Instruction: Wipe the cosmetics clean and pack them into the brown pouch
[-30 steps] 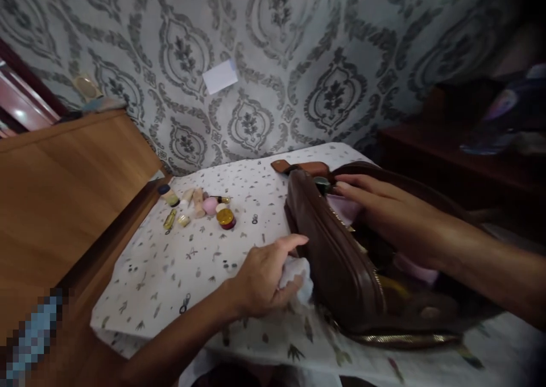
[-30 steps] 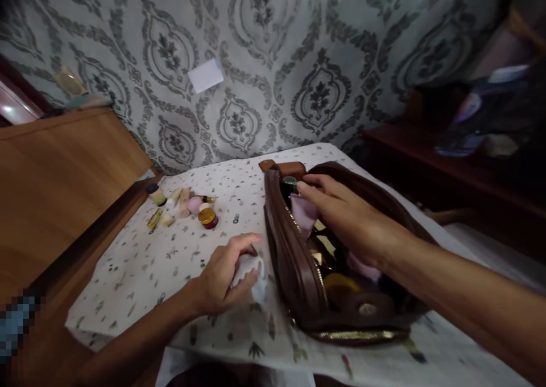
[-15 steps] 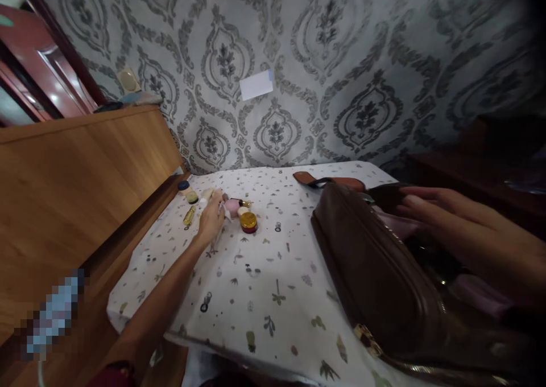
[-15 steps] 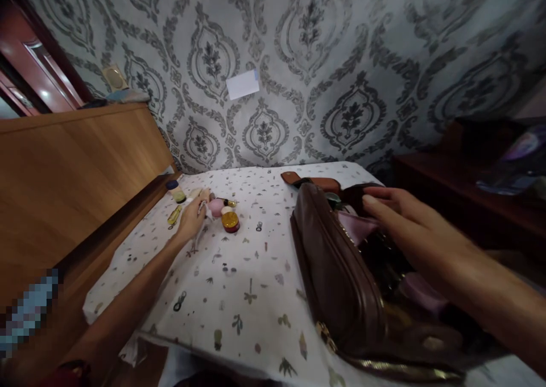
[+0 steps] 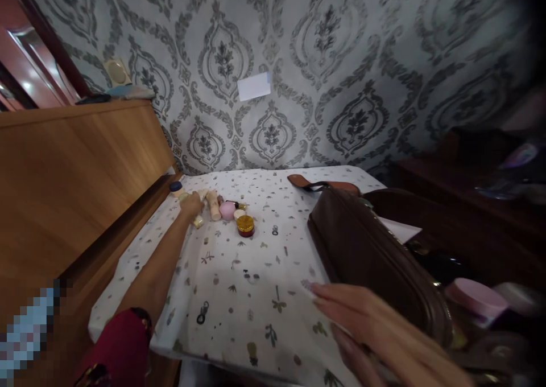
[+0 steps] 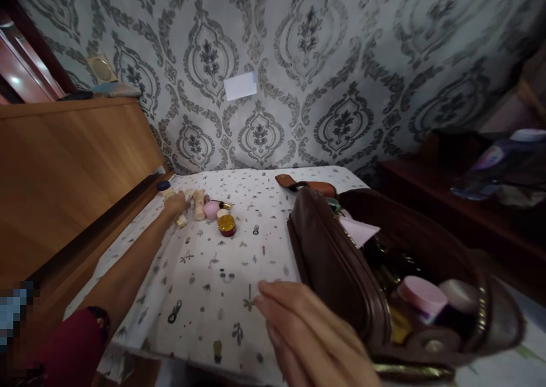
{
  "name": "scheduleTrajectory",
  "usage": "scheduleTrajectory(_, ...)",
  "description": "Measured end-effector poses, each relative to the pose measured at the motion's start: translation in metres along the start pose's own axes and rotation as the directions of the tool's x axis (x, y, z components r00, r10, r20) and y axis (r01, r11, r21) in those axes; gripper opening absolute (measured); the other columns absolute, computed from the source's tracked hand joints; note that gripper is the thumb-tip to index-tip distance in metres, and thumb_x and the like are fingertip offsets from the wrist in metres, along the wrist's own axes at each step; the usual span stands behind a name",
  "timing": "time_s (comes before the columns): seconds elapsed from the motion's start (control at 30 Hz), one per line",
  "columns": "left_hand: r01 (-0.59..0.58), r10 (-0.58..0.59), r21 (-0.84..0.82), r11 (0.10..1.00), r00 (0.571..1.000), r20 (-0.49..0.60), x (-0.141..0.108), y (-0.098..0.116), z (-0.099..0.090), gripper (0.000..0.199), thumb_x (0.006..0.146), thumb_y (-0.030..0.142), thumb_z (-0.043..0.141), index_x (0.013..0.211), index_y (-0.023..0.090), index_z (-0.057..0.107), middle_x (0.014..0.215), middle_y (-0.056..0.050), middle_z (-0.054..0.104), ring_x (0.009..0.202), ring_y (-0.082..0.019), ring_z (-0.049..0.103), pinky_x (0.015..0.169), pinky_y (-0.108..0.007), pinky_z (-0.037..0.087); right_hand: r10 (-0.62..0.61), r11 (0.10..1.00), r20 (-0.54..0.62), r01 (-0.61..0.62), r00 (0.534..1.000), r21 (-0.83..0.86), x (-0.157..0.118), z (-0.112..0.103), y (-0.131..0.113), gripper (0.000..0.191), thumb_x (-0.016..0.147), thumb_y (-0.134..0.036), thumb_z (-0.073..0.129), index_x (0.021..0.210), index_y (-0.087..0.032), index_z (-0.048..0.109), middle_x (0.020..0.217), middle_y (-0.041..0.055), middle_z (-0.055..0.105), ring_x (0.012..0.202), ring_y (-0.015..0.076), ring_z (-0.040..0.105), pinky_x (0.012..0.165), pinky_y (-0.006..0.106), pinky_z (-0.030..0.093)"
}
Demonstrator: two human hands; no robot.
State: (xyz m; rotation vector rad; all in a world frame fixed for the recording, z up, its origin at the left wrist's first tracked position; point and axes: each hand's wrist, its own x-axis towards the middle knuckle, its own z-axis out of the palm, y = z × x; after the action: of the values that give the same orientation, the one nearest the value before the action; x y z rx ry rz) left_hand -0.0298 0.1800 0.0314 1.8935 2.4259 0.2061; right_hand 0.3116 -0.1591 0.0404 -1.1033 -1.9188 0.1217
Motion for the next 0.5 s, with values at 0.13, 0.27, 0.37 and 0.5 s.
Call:
scheduleTrajectory(0.13,-0.04,0.04,-0.054,0.998,0.999,-0.009,-0.007,-0.003,-0.02,0.037,0.096,0.036,0.059,0.125,0.014,0.058,0.123,-0.012,0.063,0.108,-0.025,0.063,0.091,-0.045,0.055,0.077,0.972,0.118,-0.101,0.99,0.214,0.022,0.038,-0.005,0.034,0.097,-0.024,0.046,0.124,-0.032,0.066,0.106,0.0076,0.074,0.093,0.023,0.072,0.078,0.04,0.064)
scheduleTrajectory(0.27,-0.246,0.239,-0.148,0.958,0.969,-0.066,-0.048,-0.015,-0.048,0.04,0.096,0.035,0.05,0.13,0.013,0.053,0.115,-0.011,0.067,0.109,-0.027,0.062,0.092,-0.037,0.051,0.33,0.879,0.274,-0.4,0.904,0.261,0.039,0.061,0.004,0.033,0.099,-0.041,0.045,0.115,-0.023,0.067,0.105,0.0083,0.072,0.083,0.0197,0.069,0.074,0.037,0.061)
scheduleTrajectory(0.37,-0.481,0.482,-0.243,0.842,0.874,-0.059,-0.109,-0.025,-0.051,0.044,0.093,0.038,0.053,0.134,0.022,0.05,0.126,-0.002,0.065,0.11,-0.021,0.062,0.093,-0.029,0.05,0.393,0.842,0.323,-0.478,0.861,0.25,0.048,0.078,0.012,0.042,0.098,-0.045,0.043,0.126,-0.018,0.059,0.114,0.0121,0.068,0.088,0.0208,0.068,0.078,0.039,0.059)
scheduleTrajectory(0.5,-0.751,0.822,-0.4,0.526,0.57,0.011,-0.189,-0.033,-0.03,0.042,0.092,0.038,0.058,0.13,0.022,0.054,0.13,-0.007,0.064,0.114,-0.022,0.062,0.097,-0.031,0.049,0.318,0.891,0.328,-0.399,0.889,0.217,0.054,0.109,0.023,0.053,0.095,-0.04,0.046,0.138,-0.009,0.047,0.126,0.019,0.058,0.115,0.0269,0.06,0.099,0.045,0.051)
